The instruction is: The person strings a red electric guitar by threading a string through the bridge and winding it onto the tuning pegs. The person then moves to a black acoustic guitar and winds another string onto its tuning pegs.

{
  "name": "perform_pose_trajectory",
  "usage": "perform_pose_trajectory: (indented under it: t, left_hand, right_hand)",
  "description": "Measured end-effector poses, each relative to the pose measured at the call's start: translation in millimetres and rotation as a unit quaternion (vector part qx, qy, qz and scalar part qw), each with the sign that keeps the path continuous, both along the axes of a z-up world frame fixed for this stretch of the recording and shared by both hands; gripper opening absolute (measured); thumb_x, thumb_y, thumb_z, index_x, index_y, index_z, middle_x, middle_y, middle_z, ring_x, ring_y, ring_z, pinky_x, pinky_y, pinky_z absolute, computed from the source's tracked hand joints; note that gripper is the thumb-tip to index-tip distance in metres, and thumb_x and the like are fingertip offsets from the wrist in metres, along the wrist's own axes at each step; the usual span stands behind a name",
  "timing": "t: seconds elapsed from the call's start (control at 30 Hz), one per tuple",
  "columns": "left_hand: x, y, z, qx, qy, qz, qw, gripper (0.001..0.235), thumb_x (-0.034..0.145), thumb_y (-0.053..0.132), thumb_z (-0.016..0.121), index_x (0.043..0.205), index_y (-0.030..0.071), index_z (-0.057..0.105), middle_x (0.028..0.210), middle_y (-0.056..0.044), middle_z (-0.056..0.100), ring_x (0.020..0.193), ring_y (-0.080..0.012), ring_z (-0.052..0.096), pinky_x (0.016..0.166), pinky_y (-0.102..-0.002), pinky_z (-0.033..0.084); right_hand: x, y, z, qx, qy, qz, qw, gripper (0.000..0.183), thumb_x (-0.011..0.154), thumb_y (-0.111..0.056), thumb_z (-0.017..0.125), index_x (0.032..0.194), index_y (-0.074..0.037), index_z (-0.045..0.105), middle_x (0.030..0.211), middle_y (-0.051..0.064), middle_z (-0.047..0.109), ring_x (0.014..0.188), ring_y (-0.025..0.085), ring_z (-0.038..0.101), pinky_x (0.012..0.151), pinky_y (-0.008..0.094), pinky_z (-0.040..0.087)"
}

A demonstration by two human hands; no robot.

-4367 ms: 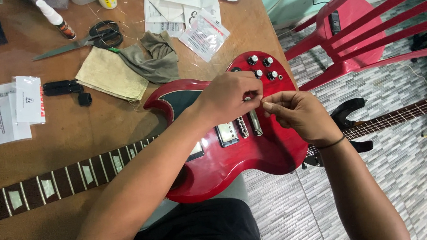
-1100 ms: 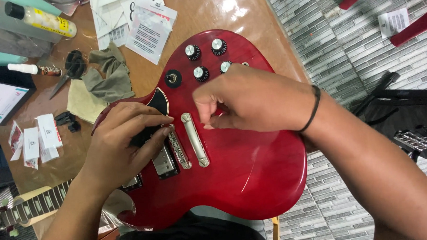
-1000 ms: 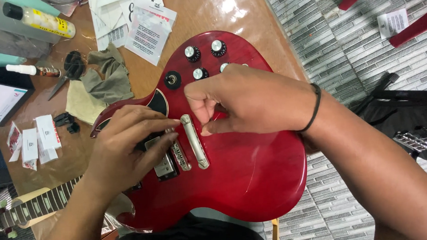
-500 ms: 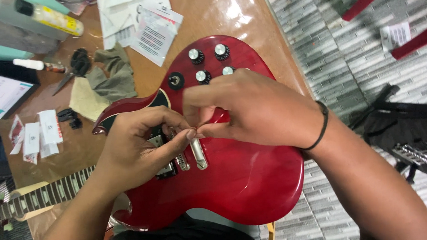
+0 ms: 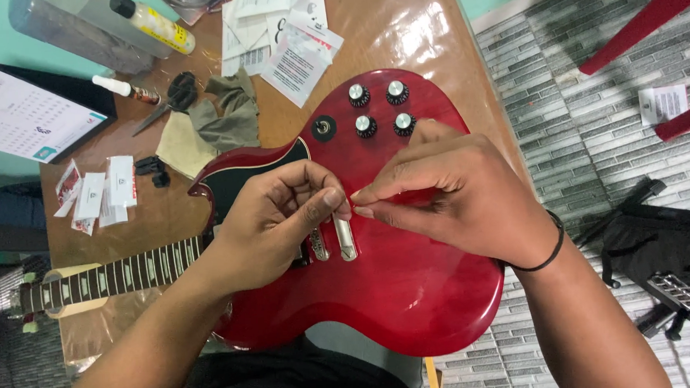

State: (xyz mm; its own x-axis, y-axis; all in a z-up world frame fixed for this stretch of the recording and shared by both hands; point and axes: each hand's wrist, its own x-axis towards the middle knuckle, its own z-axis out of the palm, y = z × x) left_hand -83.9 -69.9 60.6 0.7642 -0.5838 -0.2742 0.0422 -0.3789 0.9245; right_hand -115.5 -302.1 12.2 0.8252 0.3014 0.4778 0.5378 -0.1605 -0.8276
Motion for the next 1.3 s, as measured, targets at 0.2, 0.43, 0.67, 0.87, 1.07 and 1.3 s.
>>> perform_pose_trajectory:
  t: [0.2,0.43,0.67,0.87,1.07,1.3]
  left_hand:
    - [-6,-6,-7,-0.021,0.054,0.034,0.998,0.02,0.102,0.022,0.06,0.1,0.003,0.066,0.085,-0.004,0.068,0.074,-0.0089,0.065,0.064,-0.02,0.055]
    - [-3,-7,-13,-0.04,0.063,0.054,0.996,0.017,0.102,0.018,0.061,0.1,0.003,0.066,0.085,-0.009,0.071,0.077,-0.0131,0.069,0.072,-0.025,0.06]
    - [0,-8,-9,0.023,0.015,0.043,0.999,0.018,0.102,0.02,0.06,0.096,0.003,0.064,0.075,-0.004,0.063,0.064,-0.0104,0.06,0.06,-0.024,0.054]
    - [2,-9,-2,0.163,-0.101,0.011,0.981,0.015,0.102,0.021,0.062,0.093,0.01,0.068,0.071,0.004,0.059,0.057,-0.0056,0.046,0.052,-0.022,0.04]
    - [7,-1,-15,0.197,-0.245,-0.054,0.948,0.009,0.1,0.018,0.065,0.096,0.01,0.069,0.075,0.001,0.062,0.061,-0.011,0.051,0.058,-0.027,0.043]
    - [12,6,-21,0.221,-0.28,-0.106,0.928,0.008,0.1,0.019,0.066,0.097,0.012,0.069,0.081,0.0,0.064,0.069,-0.0147,0.056,0.064,-0.03,0.045]
  right_hand:
    - [-9,2,-14,-0.063,-0.1,-0.115,0.986,0.021,0.087,-0.029,0.09,0.104,-0.023,0.08,0.07,-0.005,0.04,0.069,0.016,0.031,0.06,0.029,0.027]
    - [-9,3,-14,-0.115,-0.161,-0.127,0.972,0.011,0.098,-0.022,0.08,0.104,-0.013,0.078,0.076,0.002,0.043,0.069,0.021,0.035,0.06,0.033,0.032]
    - [0,-1,-18,-0.148,-0.068,-0.054,0.985,0.013,0.106,-0.025,0.059,0.102,-0.015,0.065,0.085,0.001,0.048,0.077,0.022,0.042,0.075,0.036,0.036]
    - [2,7,-11,-0.037,0.05,-0.009,0.998,0.009,0.103,-0.014,0.061,0.096,-0.008,0.062,0.088,0.003,0.062,0.073,0.016,0.06,0.066,0.03,0.048]
    - [6,10,-15,-0.082,0.132,-0.023,0.988,0.013,0.101,-0.021,0.065,0.094,-0.012,0.069,0.079,-0.002,0.068,0.07,0.015,0.063,0.062,0.032,0.047]
    - [6,19,-20,-0.113,0.139,-0.008,0.984,0.019,0.103,-0.018,0.062,0.085,-0.013,0.062,0.073,0.0,0.063,0.065,0.018,0.059,0.061,0.036,0.042]
